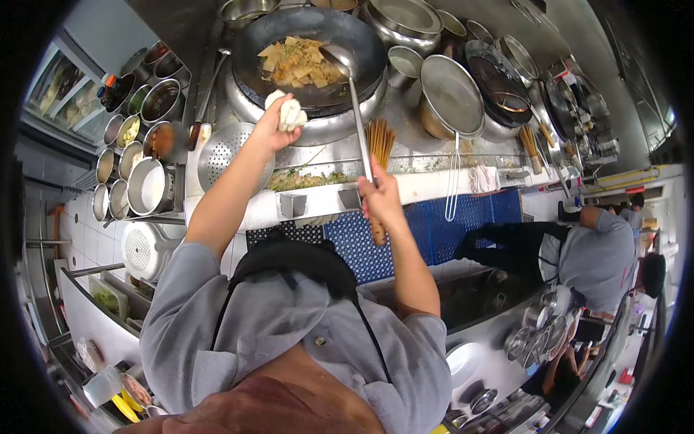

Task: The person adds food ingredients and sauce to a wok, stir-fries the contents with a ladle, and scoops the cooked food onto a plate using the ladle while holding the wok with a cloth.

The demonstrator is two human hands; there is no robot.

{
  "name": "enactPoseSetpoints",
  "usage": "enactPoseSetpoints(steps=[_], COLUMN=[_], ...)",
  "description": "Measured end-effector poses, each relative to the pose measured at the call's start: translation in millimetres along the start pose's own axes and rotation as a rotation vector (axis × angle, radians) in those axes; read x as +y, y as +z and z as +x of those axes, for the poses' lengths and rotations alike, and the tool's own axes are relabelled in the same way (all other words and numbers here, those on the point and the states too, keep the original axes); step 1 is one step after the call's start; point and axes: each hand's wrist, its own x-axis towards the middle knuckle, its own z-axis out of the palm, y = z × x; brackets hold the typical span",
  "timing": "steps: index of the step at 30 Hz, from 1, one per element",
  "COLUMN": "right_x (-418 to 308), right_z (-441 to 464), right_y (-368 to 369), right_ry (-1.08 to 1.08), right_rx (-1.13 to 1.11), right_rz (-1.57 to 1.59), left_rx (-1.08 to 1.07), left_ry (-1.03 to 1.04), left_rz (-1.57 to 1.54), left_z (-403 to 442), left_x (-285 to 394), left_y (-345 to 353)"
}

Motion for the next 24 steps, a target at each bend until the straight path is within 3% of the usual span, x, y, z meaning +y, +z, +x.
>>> enactPoseSetpoints(steps=[3,5,10,13,14,15,17,24], right_x=[-14,-38,-115,-202,-234,-266,-321,-429], right_z=[31,36,73,113,128,144,180,303], right_y=[-43,-35,-5,30,47,67,106,232], right_ry=[0.061,-0.024,-0.361,-0.511,-0.492,-0.474,-0.543,-0.439], right_rx=[0.026,0.050,0.079,-0.017,-0.029,-0.042,-0.118,-0.137], right_rz=[-0.158,-0.372,-0.336,-0.327,-0.338,-0.351,-0.439,-0.685], left_rx=[0.011,-0.033,0.071,0.036,0.118,0.021,0.053,0.029], left_ry=[0.040,0.076,0.269,0.207,0.239,0.195,0.249,0.217], left_rz=[-0.074,-0.069,-0.037,-0.056,-0.073,-0.064,-0.074,0.004], left_z=[-44,-80,-147,-161,-163,-166,-167,-191], left_x=[-23,-35,-46,-31,-26,-17,-9,16], left_y=[-16,-36,-88,-116,-111,-120,-123,-154])
